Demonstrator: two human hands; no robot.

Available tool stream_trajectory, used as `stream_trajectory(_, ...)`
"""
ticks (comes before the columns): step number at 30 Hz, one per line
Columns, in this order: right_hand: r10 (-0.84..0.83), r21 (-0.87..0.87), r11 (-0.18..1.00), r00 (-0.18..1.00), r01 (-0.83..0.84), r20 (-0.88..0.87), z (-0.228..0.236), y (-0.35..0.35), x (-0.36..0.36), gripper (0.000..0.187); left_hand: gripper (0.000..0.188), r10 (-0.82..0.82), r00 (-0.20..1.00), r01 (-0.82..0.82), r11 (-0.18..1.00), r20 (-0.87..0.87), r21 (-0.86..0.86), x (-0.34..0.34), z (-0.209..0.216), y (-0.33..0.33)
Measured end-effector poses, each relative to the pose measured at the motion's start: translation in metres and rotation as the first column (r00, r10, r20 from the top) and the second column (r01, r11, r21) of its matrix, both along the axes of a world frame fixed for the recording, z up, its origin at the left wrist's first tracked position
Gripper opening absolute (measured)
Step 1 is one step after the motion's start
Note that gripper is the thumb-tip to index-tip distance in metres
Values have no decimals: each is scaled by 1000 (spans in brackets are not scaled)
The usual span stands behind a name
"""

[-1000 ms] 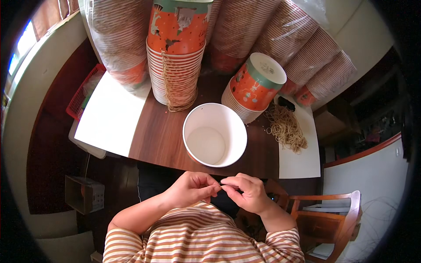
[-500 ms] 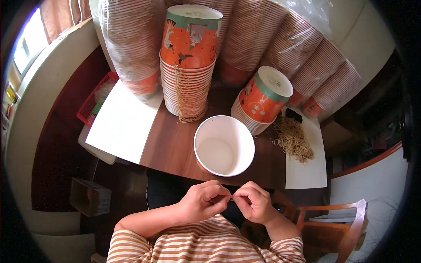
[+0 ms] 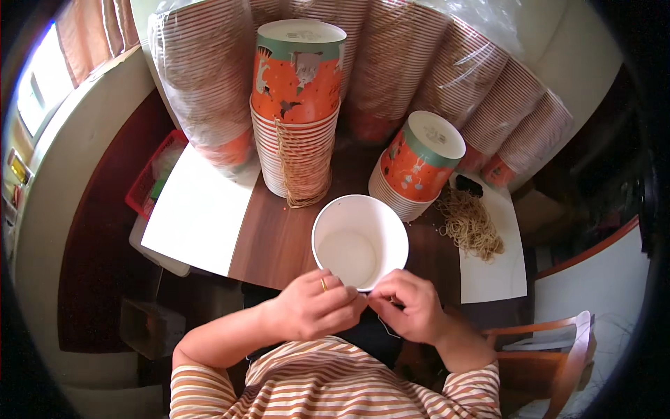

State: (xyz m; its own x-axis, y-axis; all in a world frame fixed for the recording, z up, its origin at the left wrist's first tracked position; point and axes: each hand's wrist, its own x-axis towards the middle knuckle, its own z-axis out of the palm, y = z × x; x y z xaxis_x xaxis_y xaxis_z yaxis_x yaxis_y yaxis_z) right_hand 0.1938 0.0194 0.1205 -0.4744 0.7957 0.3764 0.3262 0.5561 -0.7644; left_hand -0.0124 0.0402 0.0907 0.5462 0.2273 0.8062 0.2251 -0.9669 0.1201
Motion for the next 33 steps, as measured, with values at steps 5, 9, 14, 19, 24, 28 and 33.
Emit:
stream_trajectory(5, -150, -281, 947, 988, 157, 46, -6, 55, -8, 6, 28, 313, 947, -321, 918, -69, -233, -10, 5, 58)
stream_trajectory(9, -189, -289, 938, 981, 191, 33, -26, 101, -15, 9, 33, 400, 897, -418, 633, -186, -651, -11, -4, 97)
stream_trajectory(14, -189, -151, 966, 970, 212, 154, -44, 125, -23, 12, 26, 302, 945, -251, 417, -128, -873, -10, -25, 100)
stream_trajectory(19, -144, -159, 970, 962, 183, 230, -48, 125, -29, 12, 26, 321, 939, 97, 101, 125, -990, -16, -26, 78)
stream_trajectory(24, -153, -141, 973, 966, 184, 207, -58, 128, -33, 11, 24, 378, 907, 204, -2, 188, -979, -18, -25, 80)
stream_trajectory(28, -189, -145, 964, 958, 223, 217, -59, 130, -39, 11, 23, 371, 917, 157, 8, 149, -988, -21, -31, 89)
stream_trajectory(33, -196, -131, 965, 959, 225, 203, -60, 130, -40, 12, 23, 366, 923, 144, -34, 121, -989, -19, -33, 93)
